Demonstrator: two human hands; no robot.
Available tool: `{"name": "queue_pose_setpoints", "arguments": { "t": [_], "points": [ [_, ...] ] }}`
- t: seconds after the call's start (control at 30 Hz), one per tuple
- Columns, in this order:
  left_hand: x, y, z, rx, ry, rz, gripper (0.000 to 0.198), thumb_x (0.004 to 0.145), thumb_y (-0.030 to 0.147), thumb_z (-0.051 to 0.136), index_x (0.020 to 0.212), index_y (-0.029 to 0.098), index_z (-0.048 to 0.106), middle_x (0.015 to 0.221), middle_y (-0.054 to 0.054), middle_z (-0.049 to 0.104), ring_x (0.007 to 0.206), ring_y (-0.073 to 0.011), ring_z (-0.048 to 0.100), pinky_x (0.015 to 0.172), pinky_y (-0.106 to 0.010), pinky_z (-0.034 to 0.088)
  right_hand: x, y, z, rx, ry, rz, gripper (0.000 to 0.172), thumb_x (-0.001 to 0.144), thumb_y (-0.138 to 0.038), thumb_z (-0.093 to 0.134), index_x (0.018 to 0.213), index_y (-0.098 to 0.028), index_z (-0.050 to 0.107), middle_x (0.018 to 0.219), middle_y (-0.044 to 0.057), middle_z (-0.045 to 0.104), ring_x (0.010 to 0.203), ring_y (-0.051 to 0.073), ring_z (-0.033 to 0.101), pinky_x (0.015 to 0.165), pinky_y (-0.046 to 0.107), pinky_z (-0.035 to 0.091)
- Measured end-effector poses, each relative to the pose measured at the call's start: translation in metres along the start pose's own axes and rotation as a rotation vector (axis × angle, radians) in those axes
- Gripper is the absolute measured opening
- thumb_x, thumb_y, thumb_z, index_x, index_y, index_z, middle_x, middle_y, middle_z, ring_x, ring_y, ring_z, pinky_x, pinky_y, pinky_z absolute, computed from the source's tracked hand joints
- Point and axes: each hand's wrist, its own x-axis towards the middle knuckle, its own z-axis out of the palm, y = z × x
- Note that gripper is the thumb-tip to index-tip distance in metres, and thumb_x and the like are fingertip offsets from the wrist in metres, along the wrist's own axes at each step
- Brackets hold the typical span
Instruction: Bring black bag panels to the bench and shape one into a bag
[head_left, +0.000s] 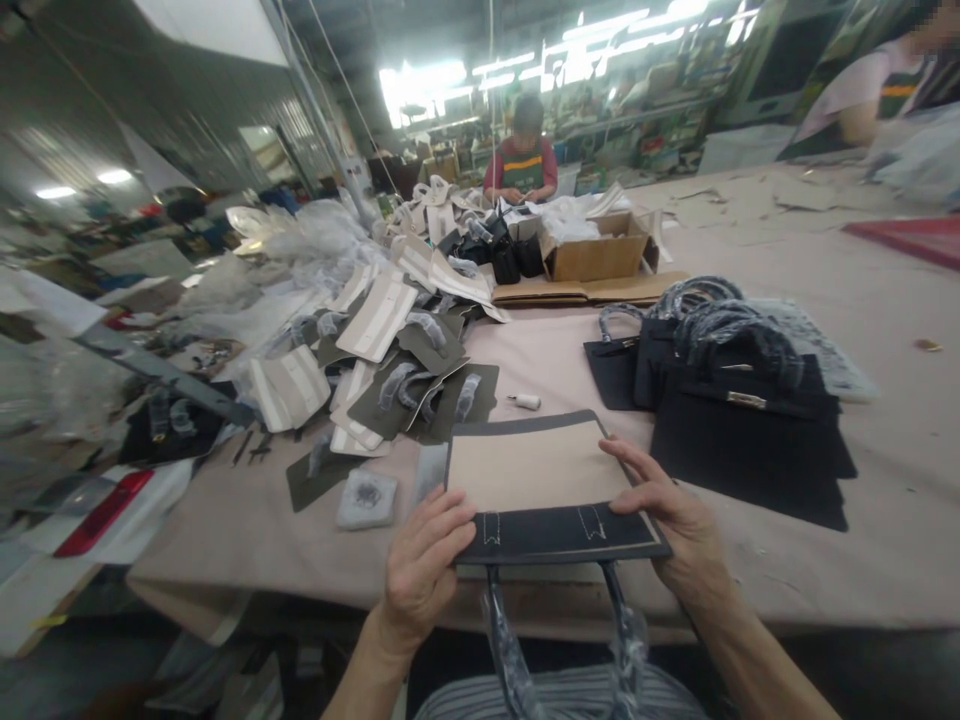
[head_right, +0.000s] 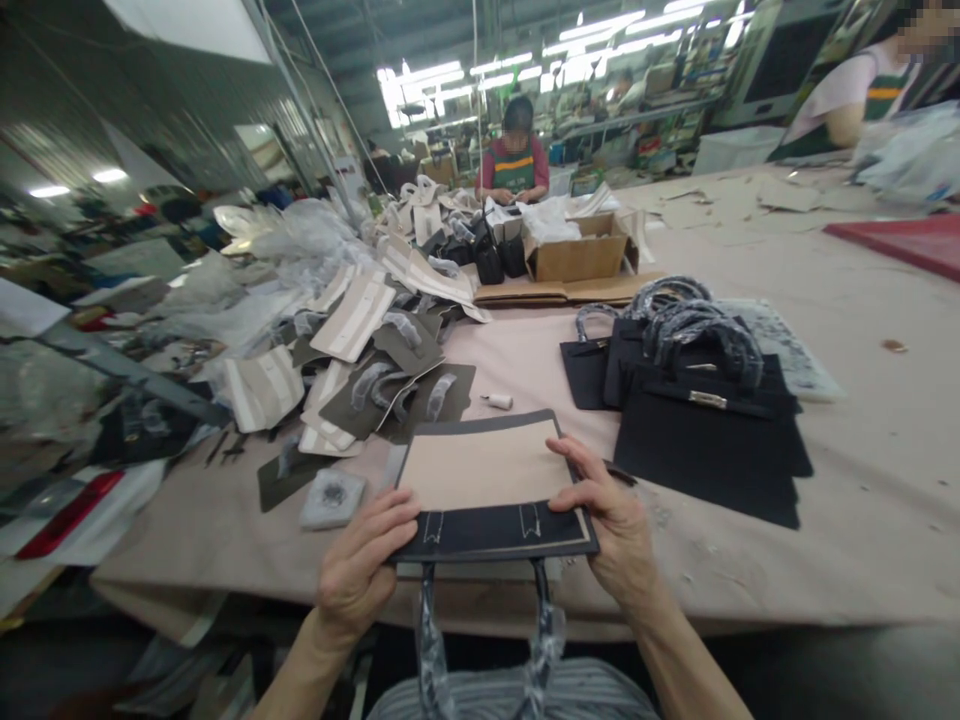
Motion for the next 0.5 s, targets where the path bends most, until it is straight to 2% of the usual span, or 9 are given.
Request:
{"name": "queue_pose_setpoints", "arguments": {
  "t": [0.17,0.23,0.3,0.4,0.43,0.5],
  "points": [
    [0.005,0.005,-0.002,0.018,0.036,0.008,0.062,0.080,-0.006,0.048,0.130,0.027,0.066,0.119,-0.008,0.072,0.122,-0.0270,0.063,0.107,-0.052,0.053,0.002,-0.006,0.000,-0.040,-0.015,-0.029,0.022,0.081,-0.046,0.082,0.073,-0.027,0.076,0.136,0.006,0.063,0.140,0.031,0.044,0.123,0.047,0.028],
    [0.005,0.005,-0.001,-0.014,0.067,-0.011,0.055,0.082,-0.005,0.047,0.123,0.025,0.069,0.119,-0.008,0.072,0.121,-0.0264,0.064,0.107,-0.052,0.053,0.004,-0.008,-0.002,-0.081,-0.023,-0.042,0.021,0.081,-0.045,0.082,0.074,-0.027,0.076,0.132,0.007,0.065,0.139,0.031,0.046,0.120,0.047,0.031],
    [0.003,0.005,0.001,-0.067,0.132,-0.087,0.045,0.085,-0.003,0.049,0.115,0.023,0.070,0.117,-0.006,0.073,0.116,-0.0240,0.067,0.106,-0.048,0.054,0.004,-0.010,-0.005,-0.137,-0.028,-0.059,0.016,0.084,-0.043,0.079,0.083,-0.027,0.077,0.121,0.007,0.070,0.131,0.029,0.053,0.114,0.044,0.039],
    [0.002,0.005,0.008,-0.101,0.272,-0.383,0.032,0.088,0.004,0.062,0.112,0.024,0.069,0.105,-0.001,0.075,0.099,-0.0164,0.072,0.096,-0.028,0.058,0.004,-0.010,-0.006,-0.261,0.062,0.000,0.016,0.089,-0.040,0.071,0.097,-0.027,0.076,0.101,0.005,0.074,0.100,0.023,0.067,0.093,0.035,0.051],
    [0.003,0.005,0.011,-0.131,0.305,-0.511,0.032,0.087,0.008,0.067,0.116,0.024,0.067,0.104,-0.001,0.075,0.095,-0.0150,0.072,0.090,-0.023,0.058,0.004,-0.010,-0.005,-0.297,0.110,0.042,0.018,0.088,-0.040,0.070,0.099,-0.026,0.075,0.096,0.004,0.074,0.090,0.022,0.068,0.084,0.033,0.053],
    [0.007,0.004,0.019,-0.276,0.346,-0.754,0.044,0.085,0.017,0.073,0.127,0.022,0.061,0.107,-0.003,0.075,0.095,-0.0157,0.073,0.086,-0.021,0.058,0.005,-0.010,-0.001,-0.353,0.167,0.138,0.025,0.085,-0.043,0.070,0.100,-0.024,0.074,0.091,0.004,0.074,0.080,0.021,0.068,0.074,0.031,0.052]
  ]
}}
